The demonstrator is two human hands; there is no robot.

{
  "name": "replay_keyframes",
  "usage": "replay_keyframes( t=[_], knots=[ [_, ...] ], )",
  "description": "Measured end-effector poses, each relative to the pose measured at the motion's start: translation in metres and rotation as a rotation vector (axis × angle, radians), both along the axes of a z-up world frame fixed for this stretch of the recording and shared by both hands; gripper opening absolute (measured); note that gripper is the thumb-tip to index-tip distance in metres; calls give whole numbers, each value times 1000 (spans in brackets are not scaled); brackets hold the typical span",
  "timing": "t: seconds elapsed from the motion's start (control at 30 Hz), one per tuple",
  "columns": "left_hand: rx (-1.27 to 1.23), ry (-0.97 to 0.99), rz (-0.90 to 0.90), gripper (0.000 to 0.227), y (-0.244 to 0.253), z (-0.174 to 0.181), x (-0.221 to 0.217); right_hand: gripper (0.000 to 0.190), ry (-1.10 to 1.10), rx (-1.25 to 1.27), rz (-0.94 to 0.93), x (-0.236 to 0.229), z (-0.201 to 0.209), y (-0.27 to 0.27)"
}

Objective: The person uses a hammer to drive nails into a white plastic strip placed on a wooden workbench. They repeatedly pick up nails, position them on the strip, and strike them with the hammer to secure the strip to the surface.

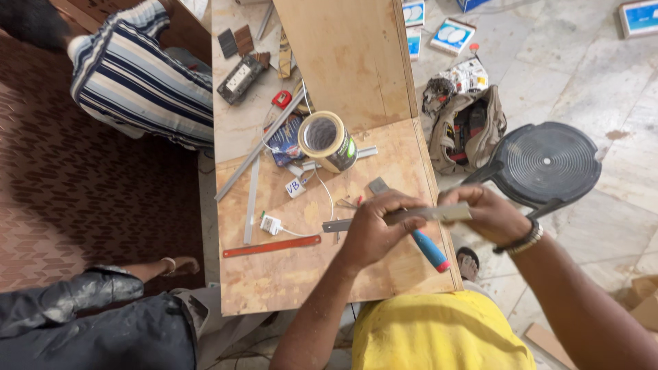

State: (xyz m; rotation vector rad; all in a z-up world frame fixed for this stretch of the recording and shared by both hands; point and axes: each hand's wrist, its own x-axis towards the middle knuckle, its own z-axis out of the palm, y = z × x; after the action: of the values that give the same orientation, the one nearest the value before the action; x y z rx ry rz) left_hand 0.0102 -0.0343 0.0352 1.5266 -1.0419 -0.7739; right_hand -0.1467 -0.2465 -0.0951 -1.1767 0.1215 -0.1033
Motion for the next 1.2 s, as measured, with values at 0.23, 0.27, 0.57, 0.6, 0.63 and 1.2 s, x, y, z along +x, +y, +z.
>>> replay_keyframes(
  t=[0.23,0.27,0.57,0.6,0.63,1.2],
  knots=[
    [165,-41,382,28,18,-67,20,49,610,-1088,-129,31,-16,82],
    [206,-42,421,29,22,-78,22,47,607,-1186,-119,35,-22,96],
    [129,69,479,48,31,-150,7,14,319,-140,-303,-31,-78,52],
    [149,31,423,53,20,-158,-3,12,233,-114,-412,-41,-72,47],
    [166,-8,366,59,8,-166,-14,13,146,-89,-520,-52,-62,38],
    [89,-612,381,27,-66,-221,-57,55,-437,-407,-823,-14,-20,20]
  ],
)
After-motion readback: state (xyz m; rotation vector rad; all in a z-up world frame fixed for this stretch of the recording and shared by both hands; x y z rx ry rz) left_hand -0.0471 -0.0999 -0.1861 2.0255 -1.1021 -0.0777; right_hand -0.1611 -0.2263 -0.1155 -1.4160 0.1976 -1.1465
